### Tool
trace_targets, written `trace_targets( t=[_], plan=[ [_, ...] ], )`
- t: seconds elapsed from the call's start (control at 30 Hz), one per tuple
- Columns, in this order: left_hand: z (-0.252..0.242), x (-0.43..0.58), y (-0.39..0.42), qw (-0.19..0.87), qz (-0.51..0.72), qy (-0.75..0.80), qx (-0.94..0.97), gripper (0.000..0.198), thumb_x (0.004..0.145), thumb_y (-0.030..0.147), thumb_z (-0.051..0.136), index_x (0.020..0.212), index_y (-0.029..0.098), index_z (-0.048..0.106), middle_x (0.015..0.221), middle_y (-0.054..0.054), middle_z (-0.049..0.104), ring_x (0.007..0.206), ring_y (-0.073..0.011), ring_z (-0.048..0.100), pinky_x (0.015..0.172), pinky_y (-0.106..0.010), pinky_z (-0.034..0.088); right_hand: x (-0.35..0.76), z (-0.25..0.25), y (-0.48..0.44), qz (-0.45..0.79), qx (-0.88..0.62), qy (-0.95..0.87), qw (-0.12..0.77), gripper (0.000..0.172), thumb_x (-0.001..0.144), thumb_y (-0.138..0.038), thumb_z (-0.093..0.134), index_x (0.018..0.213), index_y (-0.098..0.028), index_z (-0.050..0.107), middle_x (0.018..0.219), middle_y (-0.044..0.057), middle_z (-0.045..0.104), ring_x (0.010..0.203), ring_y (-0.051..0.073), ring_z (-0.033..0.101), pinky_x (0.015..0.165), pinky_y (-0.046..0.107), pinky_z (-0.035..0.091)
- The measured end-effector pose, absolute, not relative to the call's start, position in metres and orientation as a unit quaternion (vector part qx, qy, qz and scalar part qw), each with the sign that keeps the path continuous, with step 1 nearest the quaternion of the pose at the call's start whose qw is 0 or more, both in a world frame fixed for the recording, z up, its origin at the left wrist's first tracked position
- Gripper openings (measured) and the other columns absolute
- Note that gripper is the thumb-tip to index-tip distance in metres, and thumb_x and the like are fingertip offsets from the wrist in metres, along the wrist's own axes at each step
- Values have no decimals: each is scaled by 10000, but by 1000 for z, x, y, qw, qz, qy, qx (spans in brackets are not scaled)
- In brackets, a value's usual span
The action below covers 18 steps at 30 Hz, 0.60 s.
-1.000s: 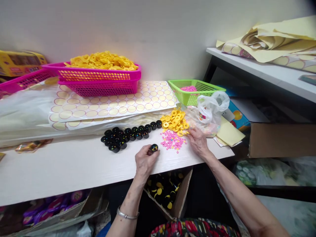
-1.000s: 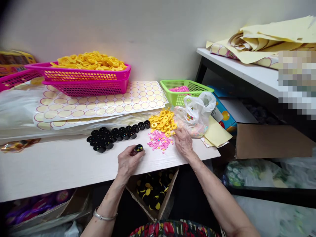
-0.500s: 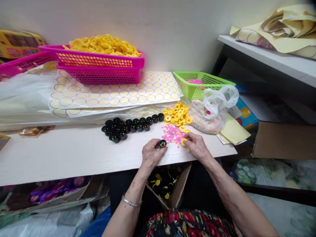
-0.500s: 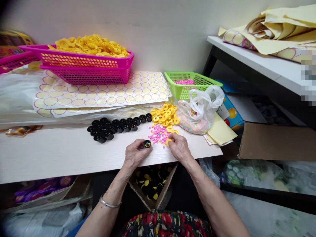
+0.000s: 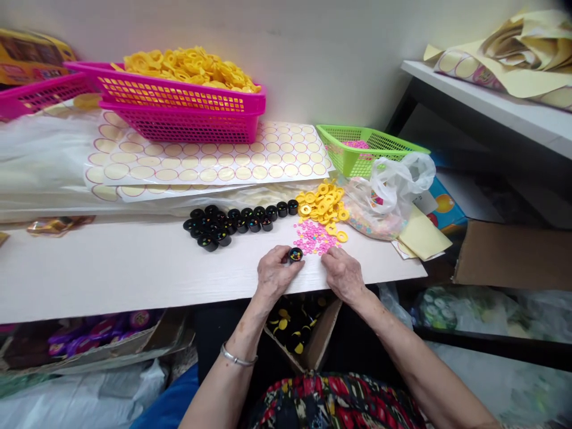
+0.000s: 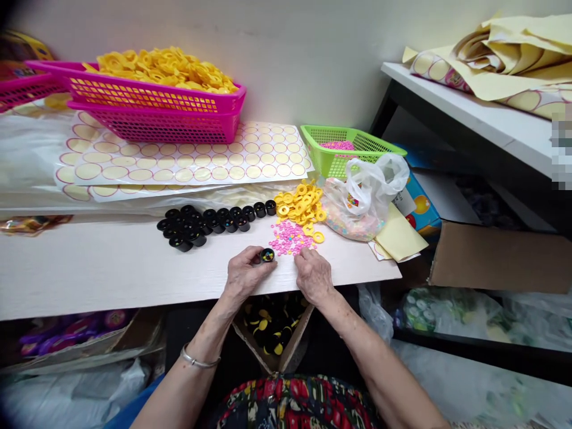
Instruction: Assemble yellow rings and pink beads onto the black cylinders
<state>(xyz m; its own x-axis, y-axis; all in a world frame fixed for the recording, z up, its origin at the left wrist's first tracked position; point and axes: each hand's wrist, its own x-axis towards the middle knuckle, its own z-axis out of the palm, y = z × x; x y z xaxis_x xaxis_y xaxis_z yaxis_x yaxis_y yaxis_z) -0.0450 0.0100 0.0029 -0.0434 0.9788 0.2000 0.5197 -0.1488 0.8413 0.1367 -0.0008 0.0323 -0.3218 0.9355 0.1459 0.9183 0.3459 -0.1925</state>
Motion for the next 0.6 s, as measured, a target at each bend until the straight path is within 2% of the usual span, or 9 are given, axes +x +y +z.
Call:
trace_targets(
  t=[0.1,0.27,0.43,0.6],
  plan=[
    [3,-45,9,278,419,585,637,224,658,303,691,843,196,624,739,23,578,640,-103,486,610,-218,399,132,35,-3,64,-566,-817,90,200,803,-78,383,760,-174,553,803,39,552,745,145,478,625,253,296],
    [2,-45,10,278,418,583,639,234,664,309,686,862,199,628,742,18,578,651,-108,492,617,-221,406,125,45,5,189,-633,-748,68,140,799,-186,443,757,-194,577,735,27,595,677,148,512,568,249,275],
    [3,-45,10,278,414,588,636,216,656,287,688,846,199,633,734,19,571,662,-110,497,623,-225,410,123,46,19,262,-676,-678,125,119,718,-184,531,616,-182,593,634,31,611,656,161,538,566,246,304],
    [4,-45,9,275,403,585,648,185,666,283,681,817,194,623,741,15,575,676,-115,505,630,-226,409,125,40,8,234,-624,-729,159,143,780,-179,478,685,-173,585,696,34,607,675,150,536,601,242,341]
  ],
)
